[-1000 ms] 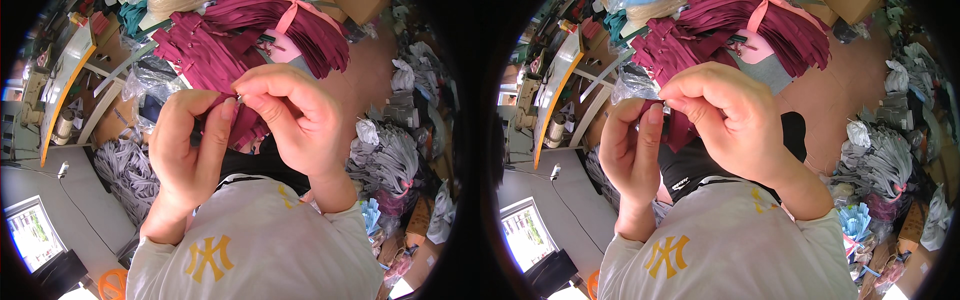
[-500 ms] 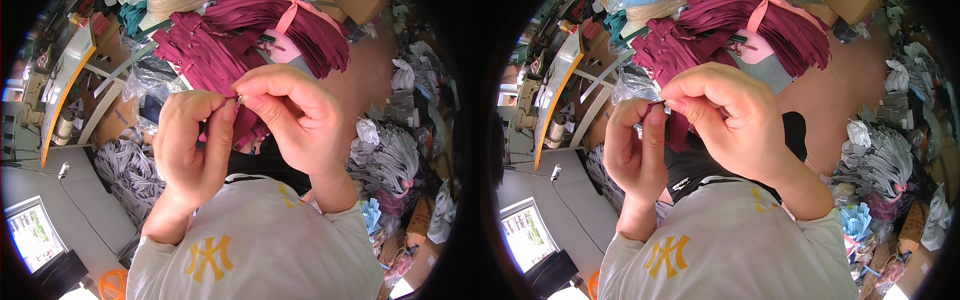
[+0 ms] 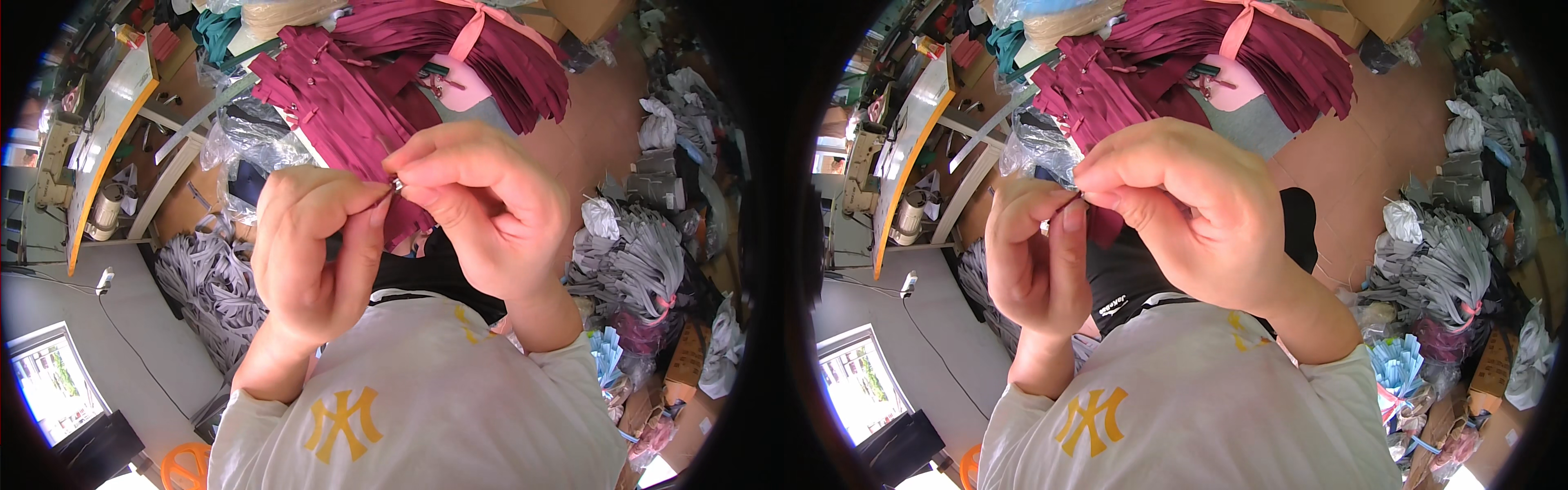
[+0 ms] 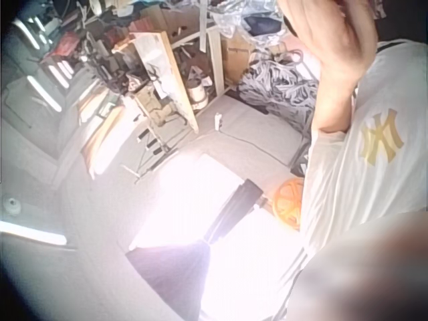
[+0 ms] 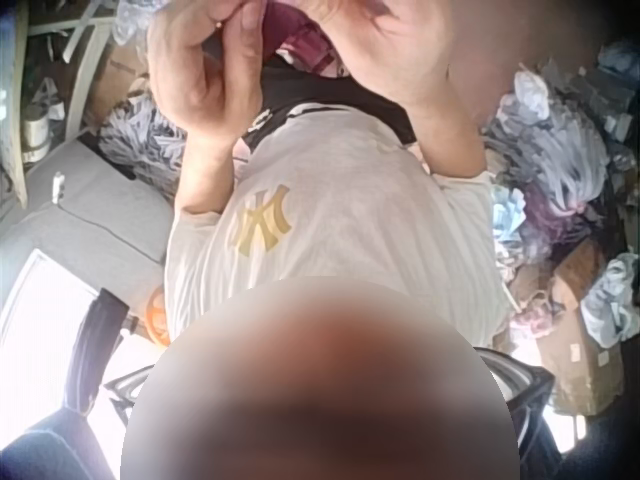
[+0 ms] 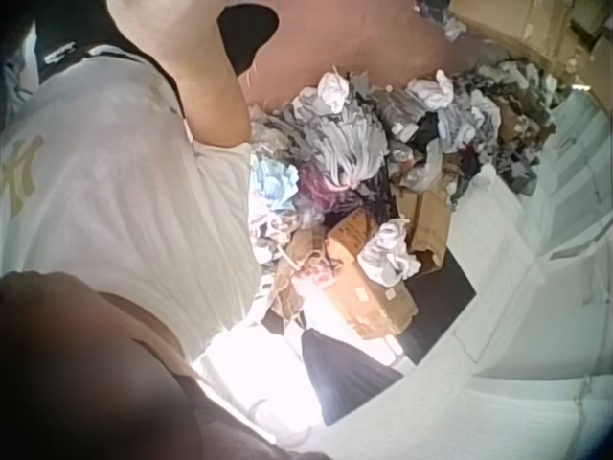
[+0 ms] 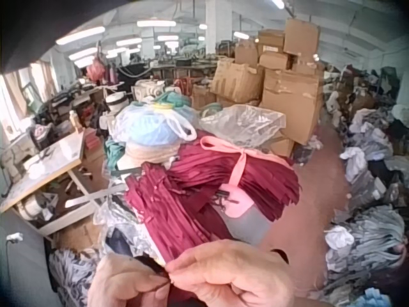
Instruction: Installing metal sliders onto zipper tapes.
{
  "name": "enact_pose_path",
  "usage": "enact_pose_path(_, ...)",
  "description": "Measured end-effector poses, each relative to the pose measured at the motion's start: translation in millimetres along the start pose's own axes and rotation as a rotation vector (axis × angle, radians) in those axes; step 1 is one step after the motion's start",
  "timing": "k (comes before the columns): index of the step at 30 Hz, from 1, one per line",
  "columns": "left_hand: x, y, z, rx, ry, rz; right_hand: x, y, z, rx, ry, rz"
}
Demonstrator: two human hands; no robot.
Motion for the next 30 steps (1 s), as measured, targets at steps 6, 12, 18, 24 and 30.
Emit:
enact_pose_path(6,1.4,0.9,-1.8,0.101,0.039,-0.037,-0.7,-4.3,2.4,0.026,-0.015,-0.038)
enact_pose_path(12,0.8,2.0,-3.7,0.056,0.052,0.011,-1.4,-2.6,3.8,0.039,-0.039,-0.062)
enact_pose_path(18,1.9,-4.9,-6.1,0.286,0.015,-0.147,-1.9,-1.9,2.7,-0.005,-0.047,-0.020)
enact_pose_path(24,-1.4,-14.7,-7.8,0.433,0.040,-0.408,0.3,1.2,1.7,-0.032,-0.027,0.001)
enact_pose_path(30,1.8,-10.2,1.2,0.230,0.002,-0.267,-0.3,1.6,0.4,-0.059,-0.018,0.028)
Point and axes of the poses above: each hand's wrist, its own z-axis towards the middle knuckle, its own x-axis out of the back of the hand, y = z × x, the point moved 7 cm from there along z, towards the middle knuckle, and after that the axes turned 2 degrees about x, right-handed, at the moved point
